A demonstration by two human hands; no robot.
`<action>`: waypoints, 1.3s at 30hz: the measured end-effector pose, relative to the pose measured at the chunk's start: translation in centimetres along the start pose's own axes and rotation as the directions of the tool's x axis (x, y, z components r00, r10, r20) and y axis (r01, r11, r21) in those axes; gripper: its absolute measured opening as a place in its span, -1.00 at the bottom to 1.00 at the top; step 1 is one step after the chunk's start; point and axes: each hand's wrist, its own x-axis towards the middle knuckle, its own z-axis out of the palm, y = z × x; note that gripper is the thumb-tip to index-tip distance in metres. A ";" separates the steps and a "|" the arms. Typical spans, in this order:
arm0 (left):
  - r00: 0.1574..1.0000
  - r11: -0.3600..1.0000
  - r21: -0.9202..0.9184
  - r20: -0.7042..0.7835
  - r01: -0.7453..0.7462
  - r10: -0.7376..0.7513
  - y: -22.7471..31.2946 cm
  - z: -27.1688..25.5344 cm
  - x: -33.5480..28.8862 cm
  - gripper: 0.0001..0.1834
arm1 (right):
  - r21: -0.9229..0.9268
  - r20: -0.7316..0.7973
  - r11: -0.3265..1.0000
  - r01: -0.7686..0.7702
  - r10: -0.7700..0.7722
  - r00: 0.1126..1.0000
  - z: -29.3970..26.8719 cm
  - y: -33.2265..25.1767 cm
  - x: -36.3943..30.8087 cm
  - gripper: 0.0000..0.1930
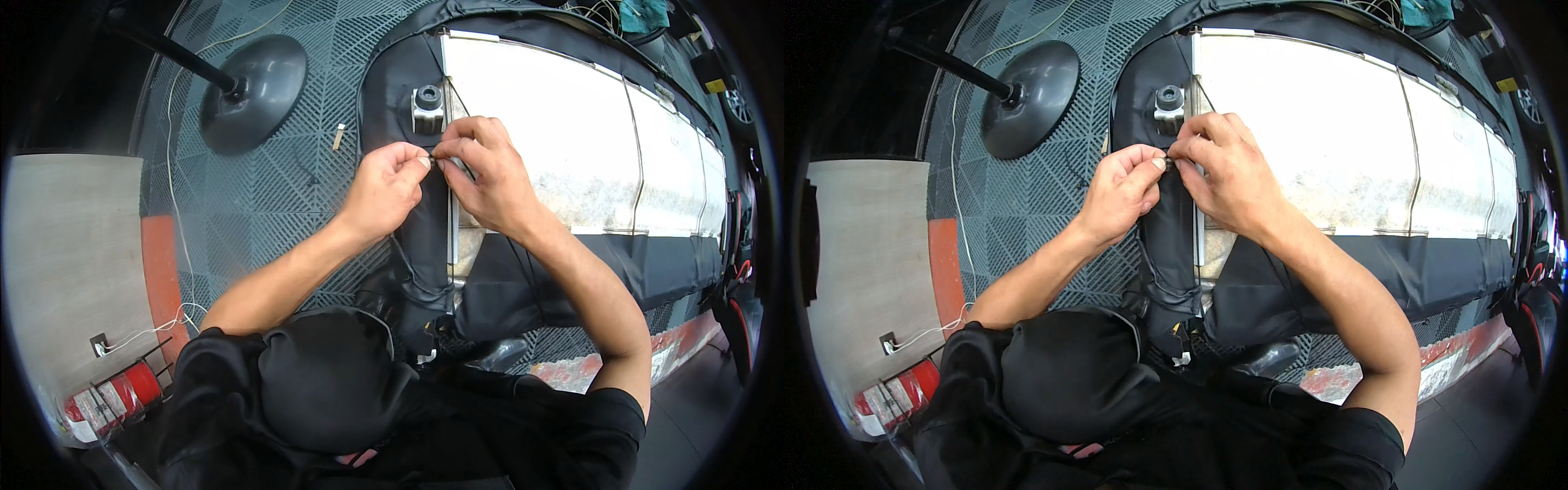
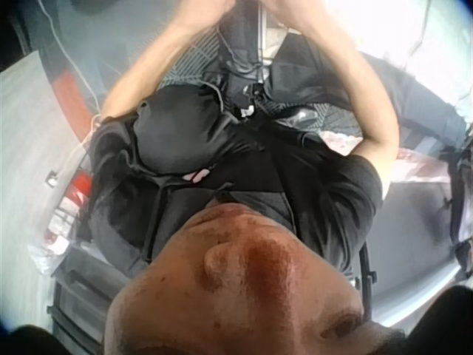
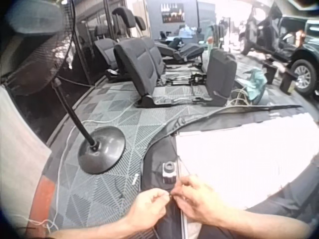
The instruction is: The person threads and fastens black cords through the frame of a car seat to secure the upholstery.
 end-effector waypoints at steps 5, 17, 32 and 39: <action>0.998 0.999 -0.026 -0.040 -0.047 0.046 -0.6 0.2 -0.3 -0.85 | 0.056 0.078 0.997 -0.047 0.043 0.996 -0.6 -0.2 -0.1 -0.91; 0.997 0.966 0.253 0.064 -0.059 0.045 1.0 -0.8 0.1 -0.80 | 0.102 0.272 0.995 -0.003 -0.025 0.962 -1.8 0.9 1.7 -0.86; 0.999 0.962 0.269 0.033 -0.047 0.040 0.8 -0.6 0.0 -0.80 | -0.076 0.121 0.986 0.148 -0.138 0.983 -0.3 0.4 1.0 -0.85; 0.969 0.670 0.708 0.085 -0.224 0.234 1.6 -1.0 -1.0 -0.82 | -0.323 0.263 0.917 0.233 -0.150 0.953 -0.9 1.8 1.2 -0.89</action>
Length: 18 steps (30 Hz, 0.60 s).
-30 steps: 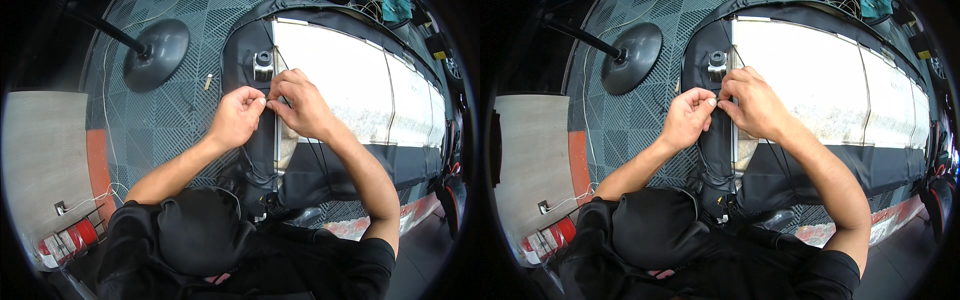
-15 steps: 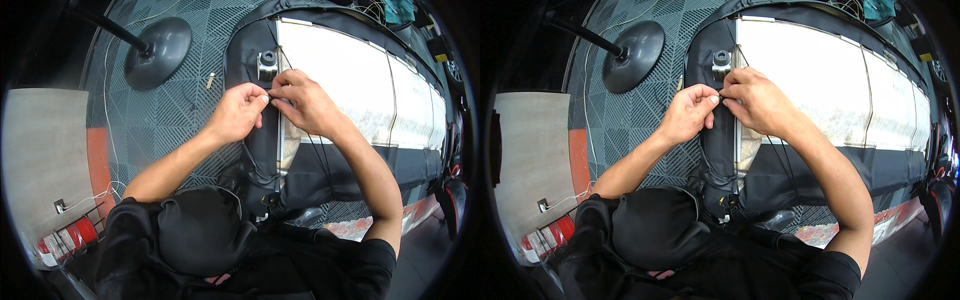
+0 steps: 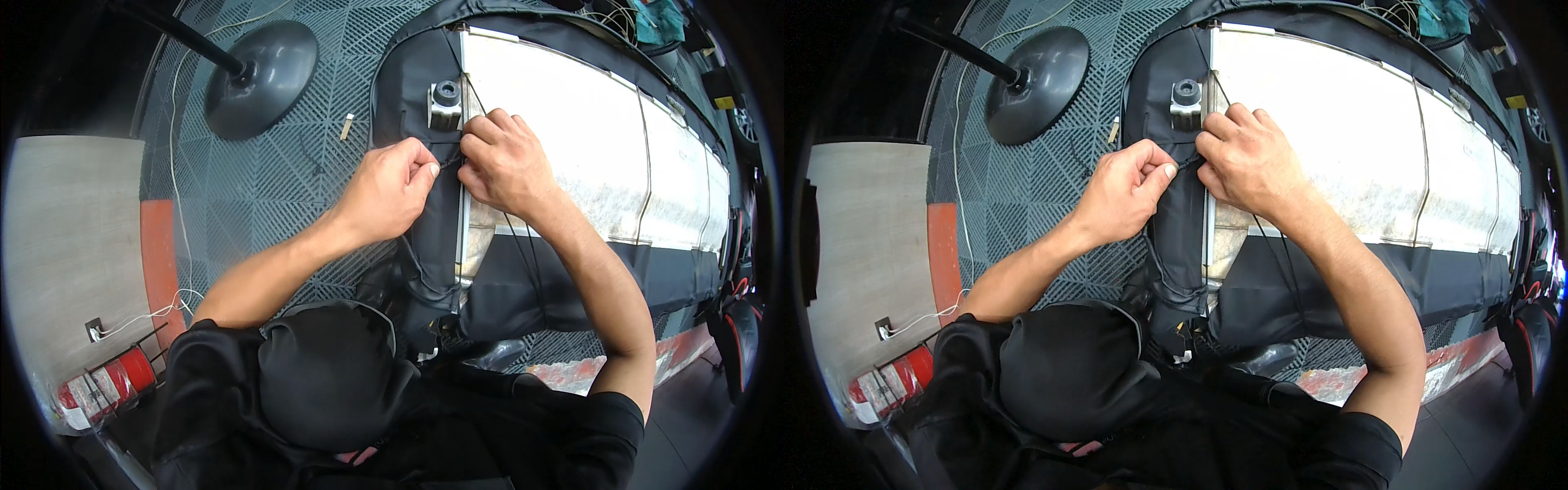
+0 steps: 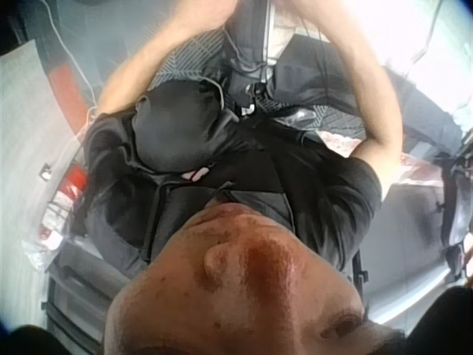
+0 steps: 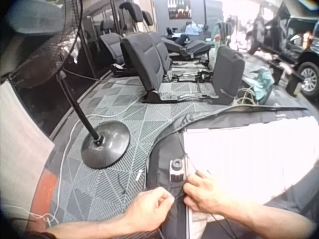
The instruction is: The person threads and fastens black cords through the frame of a car seat to secure the upholstery.
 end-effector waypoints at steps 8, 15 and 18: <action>0.963 0.848 0.457 0.097 -0.268 0.252 0.1 -0.8 0.3 -0.80 | 0.677 0.199 0.653 -0.340 0.283 0.938 -0.3 -0.7 -0.3 -0.87; 0.898 0.809 0.390 0.158 -0.439 0.411 -1.4 -1.9 1.7 -0.78 | 0.505 0.152 0.850 -0.147 0.080 0.985 -0.3 -0.2 0.3 -0.75; 0.880 0.807 0.354 0.153 -0.474 0.450 -2.2 -1.6 1.9 -0.75 | 0.393 0.188 0.913 -0.111 0.038 0.982 -1.2 0.7 0.2 -0.76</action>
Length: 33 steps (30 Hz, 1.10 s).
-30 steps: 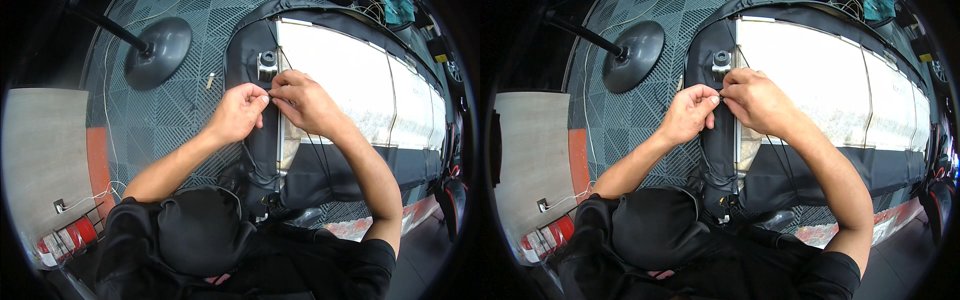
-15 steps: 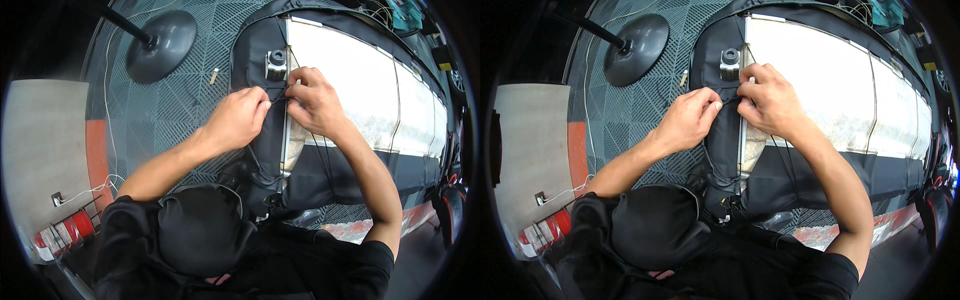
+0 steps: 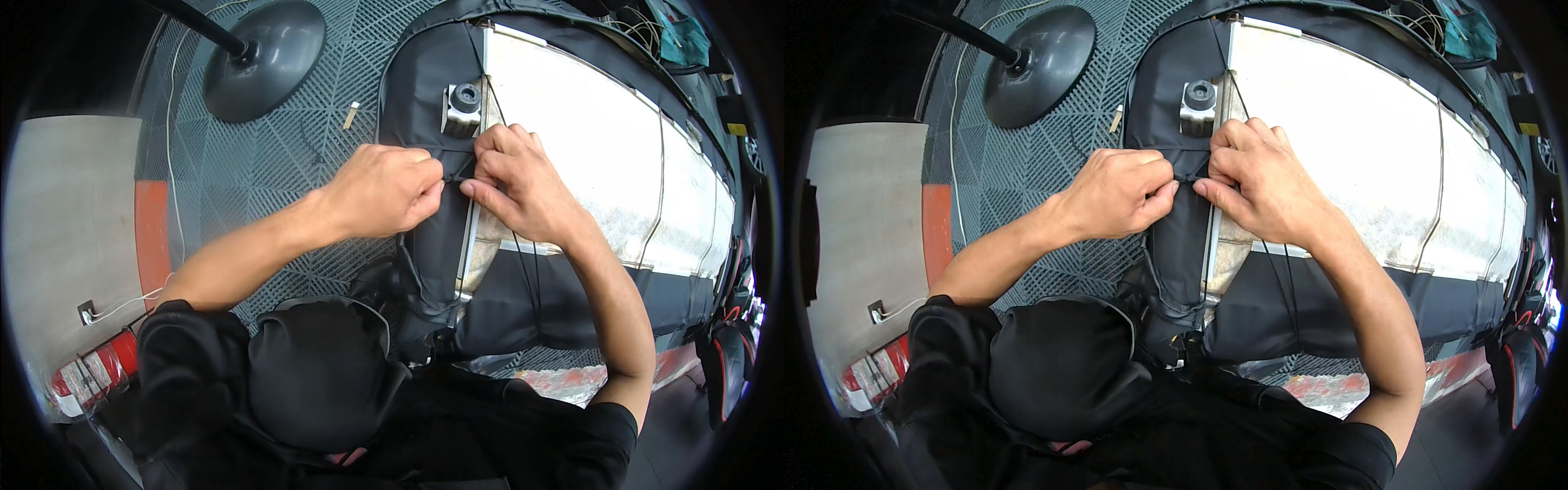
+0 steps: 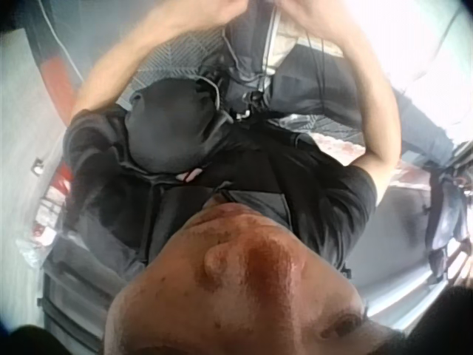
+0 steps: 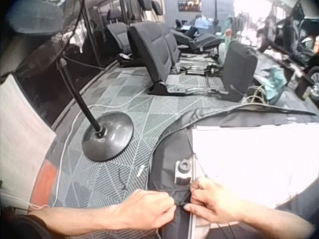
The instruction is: The person threads and fastens black cords through the frame of a car seat to secure the upholstery.
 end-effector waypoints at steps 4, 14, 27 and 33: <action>0.999 0.999 -0.016 -0.006 0.045 -0.045 -0.2 0.2 -0.3 -0.74 | 0.144 0.029 0.990 0.016 -0.021 0.999 -0.4 -0.1 0.3 -0.80; 0.972 0.832 -0.553 -0.216 -0.047 -0.089 -0.4 1.0 0.3 -0.82 | 0.906 0.305 -0.390 -0.161 0.342 0.889 2.8 0.5 0.5 -0.80; 0.960 0.924 -0.375 0.221 -0.076 0.169 -2.4 -0.7 2.1 -0.86 | 0.809 0.510 0.104 -0.578 0.365 0.779 0.0 1.0 1.6 -0.72; 0.960 0.951 -0.296 0.230 -0.087 0.159 -2.6 0.2 1.2 -0.87 | 0.692 0.546 0.288 -0.662 0.393 0.740 -0.8 1.2 2.0 -0.68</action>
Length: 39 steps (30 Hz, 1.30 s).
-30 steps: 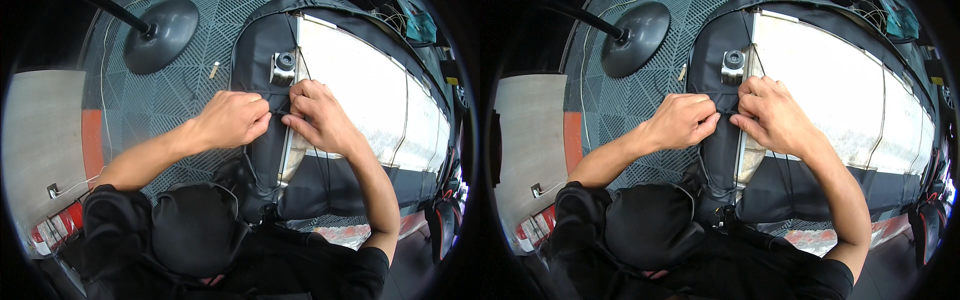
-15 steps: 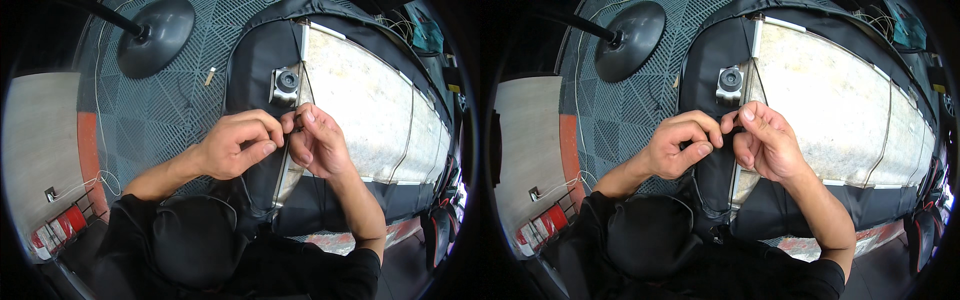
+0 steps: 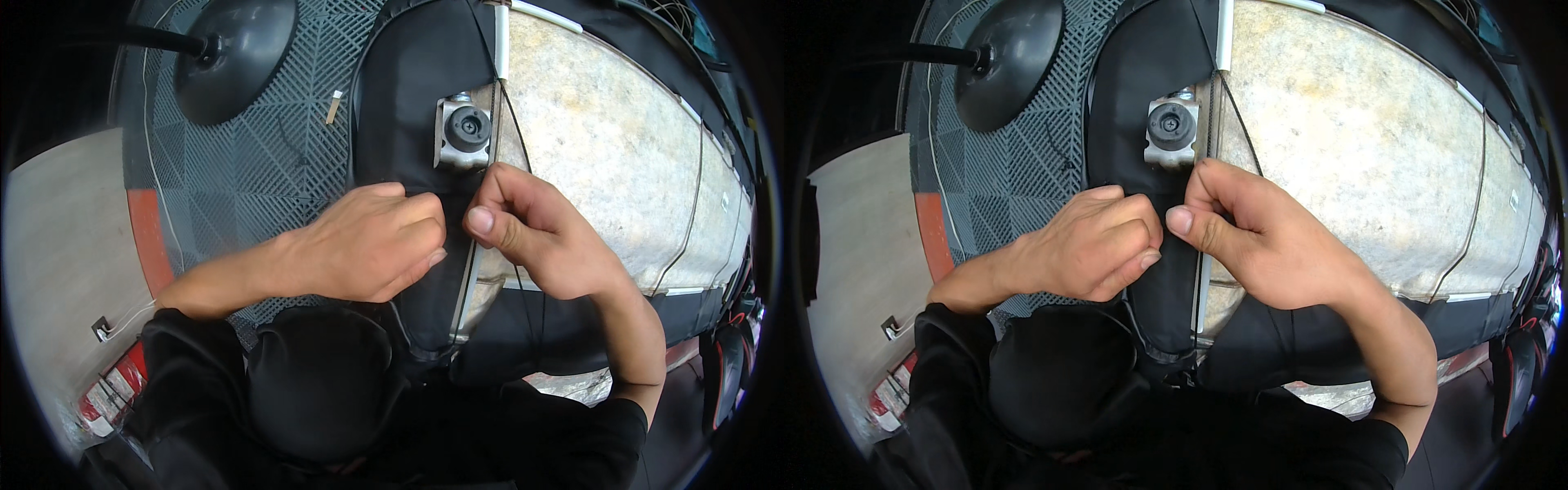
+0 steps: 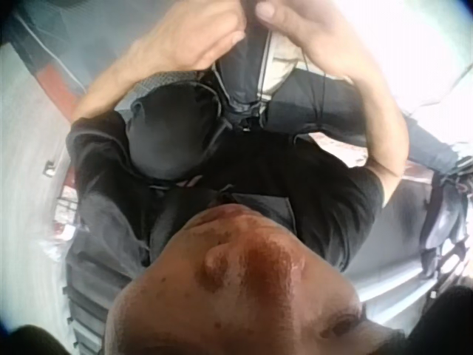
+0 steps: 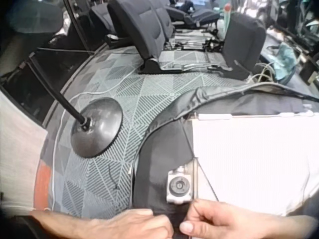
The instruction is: The person threads and fastens black cords through the frame of a car seat to secure the upholstery.
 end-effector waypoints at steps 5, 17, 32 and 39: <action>1.000 1.000 0.009 -0.002 0.020 -0.020 0.3 0.1 0.1 -0.86 | 0.024 -0.027 0.999 0.047 -0.047 0.999 0.3 0.6 0.1 -0.67; 0.923 0.984 0.008 -0.350 0.176 -0.162 2.5 -0.8 -0.4 -0.72 | 0.260 -0.070 0.942 0.212 -0.201 0.977 0.9 1.7 -0.2 -0.70; 0.938 0.949 0.172 -0.274 0.264 -0.212 3.2 -0.9 -2.3 -0.87 | -0.548 -0.502 0.804 0.232 -0.538 0.678 2.9 2.2 -1.1 -0.82; 0.942 0.971 0.083 -0.275 0.224 -0.193 2.7 -0.5 -2.8 -0.84 | -0.784 -0.380 0.615 -0.082 -0.372 0.847 6.5 1.7 -2.6 -0.64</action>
